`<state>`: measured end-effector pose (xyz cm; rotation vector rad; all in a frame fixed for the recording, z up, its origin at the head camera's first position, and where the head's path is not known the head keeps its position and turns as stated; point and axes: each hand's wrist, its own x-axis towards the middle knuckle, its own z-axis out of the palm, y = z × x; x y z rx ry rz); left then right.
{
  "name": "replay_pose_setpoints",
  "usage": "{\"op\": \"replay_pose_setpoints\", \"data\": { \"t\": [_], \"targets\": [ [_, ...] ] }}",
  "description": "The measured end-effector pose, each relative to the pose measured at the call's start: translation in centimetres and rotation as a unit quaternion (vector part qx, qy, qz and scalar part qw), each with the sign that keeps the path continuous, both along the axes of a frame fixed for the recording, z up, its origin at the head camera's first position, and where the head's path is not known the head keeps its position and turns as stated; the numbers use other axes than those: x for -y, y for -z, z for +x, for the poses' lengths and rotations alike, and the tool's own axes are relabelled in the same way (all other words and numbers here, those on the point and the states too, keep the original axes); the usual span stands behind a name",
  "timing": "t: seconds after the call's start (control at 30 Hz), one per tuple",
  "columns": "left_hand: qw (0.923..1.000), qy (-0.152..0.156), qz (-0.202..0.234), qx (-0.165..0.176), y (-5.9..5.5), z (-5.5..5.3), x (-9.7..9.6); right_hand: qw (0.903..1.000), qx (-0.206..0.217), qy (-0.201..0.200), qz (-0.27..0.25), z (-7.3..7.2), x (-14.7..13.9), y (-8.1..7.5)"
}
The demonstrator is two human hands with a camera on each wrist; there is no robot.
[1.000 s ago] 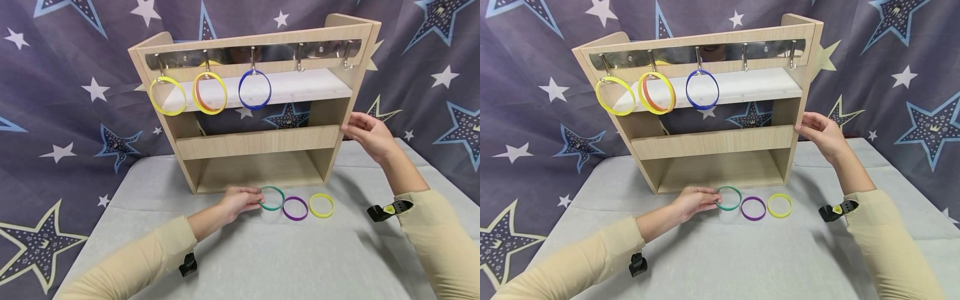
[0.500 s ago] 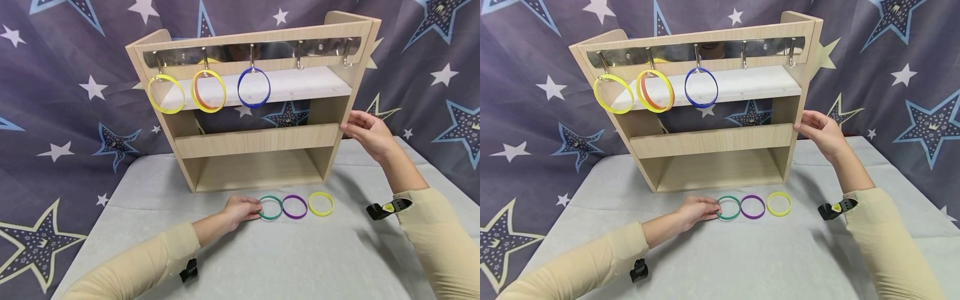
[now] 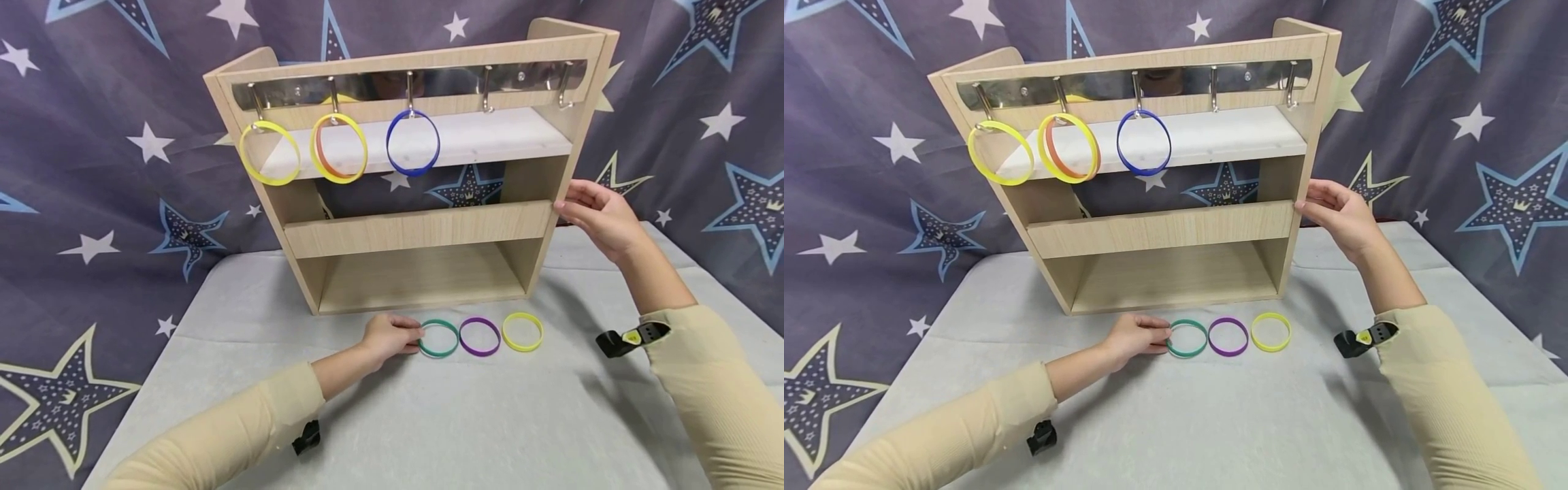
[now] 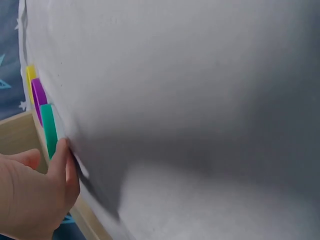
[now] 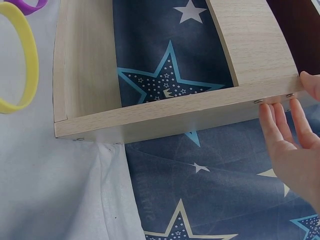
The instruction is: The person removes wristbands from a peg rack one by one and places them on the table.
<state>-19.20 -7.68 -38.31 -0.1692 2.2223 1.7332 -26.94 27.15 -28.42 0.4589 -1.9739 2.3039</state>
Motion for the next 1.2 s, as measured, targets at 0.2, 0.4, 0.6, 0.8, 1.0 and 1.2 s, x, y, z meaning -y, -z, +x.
{"op": "replay_pose_setpoints", "data": {
  "t": [0.2, 0.4, 0.6, 0.8, 1.0, 1.2],
  "targets": [
    [0.9999, -0.001, -0.011, -0.001, -0.2, 0.0, 0.5, 1.0, 0.0, -0.004, -0.001, 0.0, 0.0, 0.0],
    [1.0, -0.005, -0.001, 0.002, -0.1, -0.3, 1.3, 1.0, 0.005, -0.004, -0.002, 0.0, -0.1, 0.2],
    [0.9992, -0.027, 0.026, 0.017, -0.9, -0.9, 2.3, 0.999, -0.005, -0.031, -0.031, 0.1, -0.2, 0.3],
    [0.9979, -0.039, 0.05, 0.012, -1.5, -1.3, 2.7, 0.9994, -0.014, -0.018, -0.028, -0.1, 0.0, 0.2],
    [0.9962, -0.049, 0.072, -0.009, -2.6, -1.7, 2.9, 0.9991, -0.015, -0.021, -0.034, -0.1, 0.1, 0.3],
    [0.9948, -0.055, 0.069, -0.05, -4.6, -2.2, 3.0, 0.9977, -0.011, -0.037, -0.056, -0.2, 0.0, 0.5]
  ]
}}
